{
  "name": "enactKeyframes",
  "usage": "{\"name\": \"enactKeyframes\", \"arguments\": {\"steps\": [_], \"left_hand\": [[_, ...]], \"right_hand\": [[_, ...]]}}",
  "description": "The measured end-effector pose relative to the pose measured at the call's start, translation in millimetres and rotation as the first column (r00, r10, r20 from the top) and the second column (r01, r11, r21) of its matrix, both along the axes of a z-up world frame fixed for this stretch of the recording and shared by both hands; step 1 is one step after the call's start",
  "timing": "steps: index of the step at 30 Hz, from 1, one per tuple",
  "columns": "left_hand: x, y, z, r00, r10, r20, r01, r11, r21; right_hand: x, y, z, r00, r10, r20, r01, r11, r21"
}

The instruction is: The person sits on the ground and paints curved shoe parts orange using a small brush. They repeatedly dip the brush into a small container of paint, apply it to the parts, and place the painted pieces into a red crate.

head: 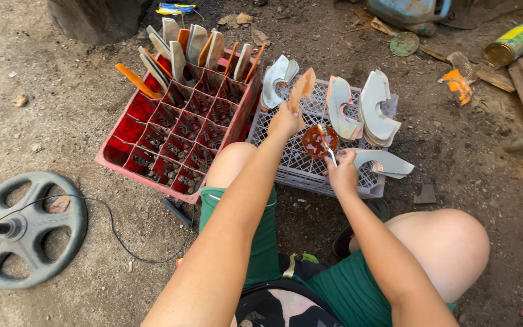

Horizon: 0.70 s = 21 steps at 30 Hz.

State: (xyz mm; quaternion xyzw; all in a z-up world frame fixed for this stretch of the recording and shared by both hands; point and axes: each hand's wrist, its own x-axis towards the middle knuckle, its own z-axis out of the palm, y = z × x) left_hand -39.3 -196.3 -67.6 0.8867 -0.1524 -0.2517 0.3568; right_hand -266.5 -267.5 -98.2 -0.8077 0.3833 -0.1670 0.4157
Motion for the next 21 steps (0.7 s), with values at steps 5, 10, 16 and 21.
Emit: {"name": "enactKeyframes", "arguments": {"steps": [5, 10, 16, 21], "left_hand": [[6.4, -3.9, -14.2, 1.000, 0.009, -0.017, -0.009, 1.000, -0.011], [13.8, -10.3, -35.5, 0.985, 0.043, -0.165, -0.051, 0.998, -0.044], [36.1, -19.2, -68.9, 0.976, 0.110, -0.190, -0.098, 0.993, 0.071], [44.7, -24.4, -93.7, 0.936, 0.092, -0.339, -0.146, 0.980, -0.136]], "right_hand": [[9.0, -4.3, -9.3, 0.997, -0.007, 0.074, 0.000, 0.996, 0.089], [22.0, -5.4, -14.5, 0.956, 0.096, 0.276, -0.117, 0.991, 0.061], [40.6, -15.9, -12.5, 0.970, 0.095, 0.224, -0.116, 0.990, 0.085], [39.5, -18.7, -7.1, 0.962, 0.176, 0.207, -0.151, 0.980, -0.130]]}}
